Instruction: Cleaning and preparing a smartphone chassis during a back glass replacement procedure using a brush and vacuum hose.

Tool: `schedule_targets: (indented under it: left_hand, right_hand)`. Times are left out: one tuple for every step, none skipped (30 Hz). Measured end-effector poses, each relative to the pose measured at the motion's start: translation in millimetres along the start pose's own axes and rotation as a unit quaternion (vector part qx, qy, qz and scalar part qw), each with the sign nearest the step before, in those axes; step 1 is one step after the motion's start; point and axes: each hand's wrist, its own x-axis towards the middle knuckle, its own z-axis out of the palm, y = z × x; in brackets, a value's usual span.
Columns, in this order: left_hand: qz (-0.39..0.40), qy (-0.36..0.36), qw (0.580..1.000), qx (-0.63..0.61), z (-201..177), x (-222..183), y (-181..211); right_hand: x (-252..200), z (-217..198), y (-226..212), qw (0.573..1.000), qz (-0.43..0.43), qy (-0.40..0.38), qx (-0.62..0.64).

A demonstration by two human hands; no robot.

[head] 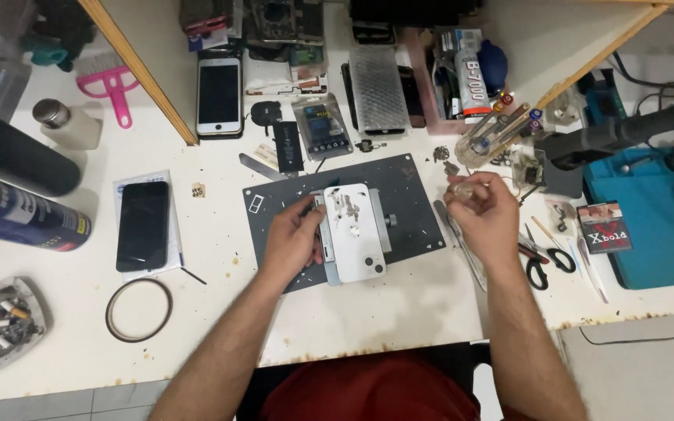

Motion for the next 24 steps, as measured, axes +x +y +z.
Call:
schedule_targets:
  left_hand:
    - [0.002, -0.001, 1.000, 0.000, 0.7, -0.1, 2.6]
    - [-0.003, -0.001, 1.000, 0.004, 1.8, -1.0, 4.6]
    - [-0.008, 0.000, 1.000, 0.008, 3.0, -2.1, 6.8]
    - [-0.004, -0.002, 1.000, 0.009, 2.8, -2.4, 7.5]
    - [-0.010, 0.002, 1.000, 0.013, 2.6, -3.1, 8.4]
    - [-0.016, 0.005, 1.000, 0.017, 2.3, -4.3, 9.1]
    - [-0.013, 0.005, 1.000, 0.017, 2.5, -3.4, 9.0]
    - [-0.003, 0.002, 1.000, 0.018, 2.5, -3.1, 8.4]
    - [0.007, -0.002, 1.000, 0.018, 2.4, -2.6, 7.5]
    - [0.007, -0.001, 1.000, 0.018, 1.9, -1.5, 7.0]
    - [0.015, -0.005, 1.000, 0.022, 1.3, -0.1, 6.0]
    - [0.018, -0.009, 0.999, 0.026, 0.9, -0.4, 3.4]
    - [0.015, -0.009, 1.000, 0.025, 0.7, 0.4, 3.4]
    - [0.025, -0.009, 0.999, 0.019, 1.1, 0.4, 2.5]
    - [0.035, -0.010, 0.999, 0.014, 1.3, 0.5, 1.3]
    - [0.029, -0.009, 0.999, 0.012, 1.2, 0.6, -1.2]
    - [0.039, -0.011, 0.999, 0.013, 1.2, 0.6, -3.5]
    - [0.054, -0.014, 0.998, 0.014, 0.8, 3.8, -3.3]
    - [0.053, -0.014, 0.998, 0.013, 0.6, 3.0, -2.8]
    - [0.054, -0.017, 0.998, 0.017, 0.6, 2.5, -2.0]
    - [0.056, -0.020, 0.998, 0.020, 0.6, 1.6, -0.9]
    - [0.056, -0.020, 0.998, 0.020, 0.3, 2.4, -2.1]
    - [0.056, -0.022, 0.998, 0.020, 0.0, 3.0, -3.2]
    - [0.059, -0.024, 0.998, 0.021, -0.2, 4.2, -3.8]
  right_hand:
    - [-4.1, 7.9, -5.1, 1.000, -0.001, 0.001, 0.000]
    - [-8.7, 15.3, -10.1, 0.999, 0.000, -0.020, 0.025]
    - [-13.4, 22.6, -15.2, 0.998, 0.001, -0.041, 0.050]
    - [-17.6, 28.1, -15.2, 0.998, -0.002, -0.039, 0.051]
    - [-21.9, 33.6, -15.4, 0.995, 0.000, -0.055, 0.084]
    - [-26.6, 39.2, -15.3, 0.991, 0.002, -0.071, 0.117]
    - [-28.3, 44.6, -15.1, 0.991, -0.001, -0.070, 0.118]
    - [-30.3, 50.1, -14.8, 0.986, 0.022, -0.084, 0.144]
    - [-32.3, 55.9, -14.2, 0.980, 0.044, -0.098, 0.169]
    - [-31.1, 57.2, -11.4, 0.980, 0.044, -0.099, 0.170]
    - [-30.0, 58.7, -7.9, 0.979, 0.049, -0.098, 0.170]
    - [-31.1, 59.5, -4.2, 0.979, 0.057, -0.098, 0.169]
    - [-30.7, 60.5, -3.0, 0.979, 0.060, -0.099, 0.168]
    - [-31.5, 60.7, -1.5, 0.980, 0.062, -0.089, 0.169]
    - [-32.3, 61.1, 0.1, 0.980, 0.065, -0.078, 0.170]
    - [-33.2, 62.1, -0.9, 0.980, 0.070, -0.080, 0.168]
    - [-34.1, 63.0, -2.2, 0.980, 0.067, -0.078, 0.170]
    - [-31.3, 65.2, -4.1, 0.980, 0.060, -0.076, 0.173]
    - [-31.7, 65.2, -4.3, 0.980, 0.061, -0.076, 0.172]
    - [-31.9, 65.0, -4.7, 0.987, 0.046, -0.076, 0.136]
    - [-32.1, 64.7, -5.3, 0.992, 0.032, -0.075, 0.099]
    - [-33.4, 65.4, -3.6, 0.992, 0.032, -0.075, 0.099]
    - [-34.7, 66.2, -2.0, 0.995, 0.022, -0.067, 0.075]
    - [-35.2, 67.1, -0.6, 0.997, 0.011, -0.058, 0.051]
